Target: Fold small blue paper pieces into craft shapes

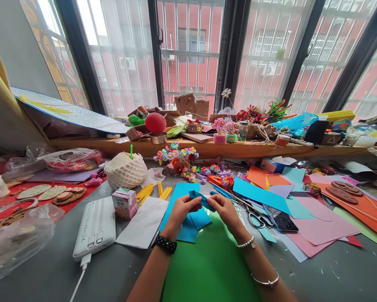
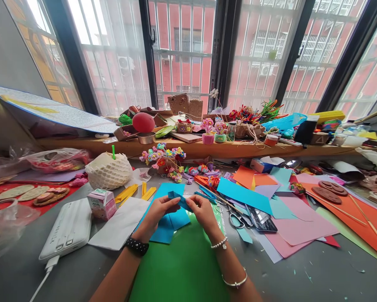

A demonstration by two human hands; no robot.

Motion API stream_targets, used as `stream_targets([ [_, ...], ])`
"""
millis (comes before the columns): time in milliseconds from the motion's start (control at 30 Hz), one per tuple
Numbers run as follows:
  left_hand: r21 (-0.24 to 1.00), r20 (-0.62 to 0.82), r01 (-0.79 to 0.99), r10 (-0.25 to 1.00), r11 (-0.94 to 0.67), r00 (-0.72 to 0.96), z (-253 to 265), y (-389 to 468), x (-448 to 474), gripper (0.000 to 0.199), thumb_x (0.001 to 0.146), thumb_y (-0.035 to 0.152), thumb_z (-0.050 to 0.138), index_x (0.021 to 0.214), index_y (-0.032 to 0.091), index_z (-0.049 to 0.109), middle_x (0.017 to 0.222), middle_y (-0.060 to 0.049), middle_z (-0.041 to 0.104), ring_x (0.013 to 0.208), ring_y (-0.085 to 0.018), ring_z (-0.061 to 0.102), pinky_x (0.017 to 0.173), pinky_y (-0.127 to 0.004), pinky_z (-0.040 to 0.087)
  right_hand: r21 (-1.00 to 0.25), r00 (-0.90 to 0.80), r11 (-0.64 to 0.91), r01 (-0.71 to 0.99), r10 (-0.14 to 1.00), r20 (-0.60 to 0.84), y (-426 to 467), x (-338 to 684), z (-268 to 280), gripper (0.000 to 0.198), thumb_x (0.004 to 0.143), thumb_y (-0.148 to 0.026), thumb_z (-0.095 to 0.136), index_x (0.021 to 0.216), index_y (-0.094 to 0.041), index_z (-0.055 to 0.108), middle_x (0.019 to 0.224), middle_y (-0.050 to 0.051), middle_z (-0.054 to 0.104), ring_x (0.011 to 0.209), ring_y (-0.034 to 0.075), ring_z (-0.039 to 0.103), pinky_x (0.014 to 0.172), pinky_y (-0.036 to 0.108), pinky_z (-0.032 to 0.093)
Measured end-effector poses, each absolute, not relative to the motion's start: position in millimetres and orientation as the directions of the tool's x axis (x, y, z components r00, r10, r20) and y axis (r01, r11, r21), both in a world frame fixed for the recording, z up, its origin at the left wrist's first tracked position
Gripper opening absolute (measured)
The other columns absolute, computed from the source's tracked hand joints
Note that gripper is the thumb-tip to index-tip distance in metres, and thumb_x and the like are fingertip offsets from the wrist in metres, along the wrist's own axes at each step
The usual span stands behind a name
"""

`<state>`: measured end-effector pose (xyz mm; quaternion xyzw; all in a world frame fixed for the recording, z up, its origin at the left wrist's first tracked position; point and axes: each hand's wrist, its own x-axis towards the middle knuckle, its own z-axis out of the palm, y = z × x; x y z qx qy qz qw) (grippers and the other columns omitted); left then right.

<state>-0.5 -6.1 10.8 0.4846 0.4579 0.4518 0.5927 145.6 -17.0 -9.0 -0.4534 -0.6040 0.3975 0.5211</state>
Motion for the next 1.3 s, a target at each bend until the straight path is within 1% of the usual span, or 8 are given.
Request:
stream_targets([
  [67,0.988,-0.128,-0.059,0.976,0.140,0.179,11.8,-6.2,-1.5,0.029,0.051,0.035,0.068,0.066,0.011,0.060,0.061,-0.004,0.062,0.061,-0.015,0.057,0.061,-0.024,0.044,-0.958,-0.012,0.261,0.119,0.965,0.261,-17.5,146.2,-7.7,0.028,0.068,-0.042,0.053,0.064,-0.015,0.055,0.054,-0.002,0.049,0.051,0.010,0.045,0.048,0.021,0.036],
  [200,0.996,-0.081,-0.029,0.972,0.090,0.221,12.7,-3.9,-6.4,0.028,0.050,0.033,0.069,0.067,0.012,0.061,0.061,-0.002,0.062,0.061,-0.015,0.058,0.060,-0.025,0.045,-0.972,-0.081,0.208,0.113,0.977,0.199,-17.8,147.8,-6.2,0.030,0.066,-0.044,0.054,0.065,-0.015,0.055,0.052,-0.003,0.049,0.045,0.009,0.047,0.045,0.022,0.038],
  [367,0.992,-0.099,-0.056,0.968,0.114,0.229,14.3,-2.3,-9.7,0.030,0.046,0.028,0.072,0.069,0.011,0.062,0.061,-0.002,0.063,0.058,-0.014,0.059,0.061,-0.025,0.046,-0.975,-0.060,0.196,0.103,0.980,0.191,-17.1,151.5,-5.7,0.029,0.063,-0.043,0.058,0.066,-0.015,0.057,0.052,-0.003,0.051,0.045,0.009,0.047,0.045,0.022,0.039],
  [533,0.982,-0.123,-0.112,0.965,0.152,0.232,14.8,-2.6,-10.8,0.032,0.047,0.027,0.072,0.073,0.011,0.062,0.062,-0.002,0.064,0.059,-0.015,0.060,0.063,-0.026,0.047,-0.983,-0.103,0.185,0.015,0.978,0.183,-17.3,155.0,-4.5,0.028,0.060,-0.035,0.063,0.078,-0.014,0.060,0.058,-0.001,0.055,0.050,0.010,0.050,0.050,0.023,0.041],
  [667,0.977,-0.111,-0.142,0.951,0.157,0.288,15.4,-2.2,-14.2,0.035,0.048,0.025,0.072,0.079,0.011,0.062,0.068,-0.004,0.065,0.062,-0.016,0.061,0.065,-0.027,0.047,-0.983,-0.101,0.179,-0.037,0.978,0.182,-17.6,156.5,-3.8,0.021,0.060,-0.028,0.062,0.077,-0.015,0.062,0.062,-0.001,0.058,0.051,0.009,0.049,0.049,0.022,0.039],
  [800,0.982,-0.056,-0.156,0.948,0.109,0.312,16.5,-3.1,-14.2,0.033,0.050,0.025,0.070,0.078,0.011,0.063,0.070,-0.005,0.066,0.065,-0.017,0.062,0.068,-0.029,0.047,-0.984,-0.090,0.162,-0.080,0.982,0.169,-18.1,158.1,-2.4,0.018,0.059,-0.021,0.061,0.076,-0.016,0.064,0.058,-0.001,0.057,0.053,0.010,0.050,0.051,0.023,0.039],
  [1033,0.976,-0.094,-0.165,0.955,0.144,0.280,19.4,-5.9,-11.8,0.024,0.049,0.022,0.069,0.069,0.011,0.064,0.065,-0.004,0.065,0.066,-0.017,0.061,0.070,-0.029,0.046,-0.987,-0.043,0.146,-0.070,0.988,0.150,-19.5,157.0,-0.3,0.020,0.058,-0.014,0.053,0.073,-0.016,0.067,0.055,-0.001,0.058,0.053,0.011,0.049,0.054,0.023,0.038],
  [1300,0.970,-0.132,-0.156,0.942,0.186,0.309,11.9,-2.5,-14.5,0.027,0.050,0.027,0.071,0.073,0.012,0.064,0.070,-0.004,0.065,0.068,-0.015,0.059,0.070,-0.026,0.045,-0.979,-0.038,0.199,0.038,0.980,0.198,-17.0,155.7,-4.6,0.024,0.058,-0.011,0.050,0.073,-0.016,0.067,0.057,0.000,0.060,0.055,0.012,0.051,0.053,0.023,0.039],
])
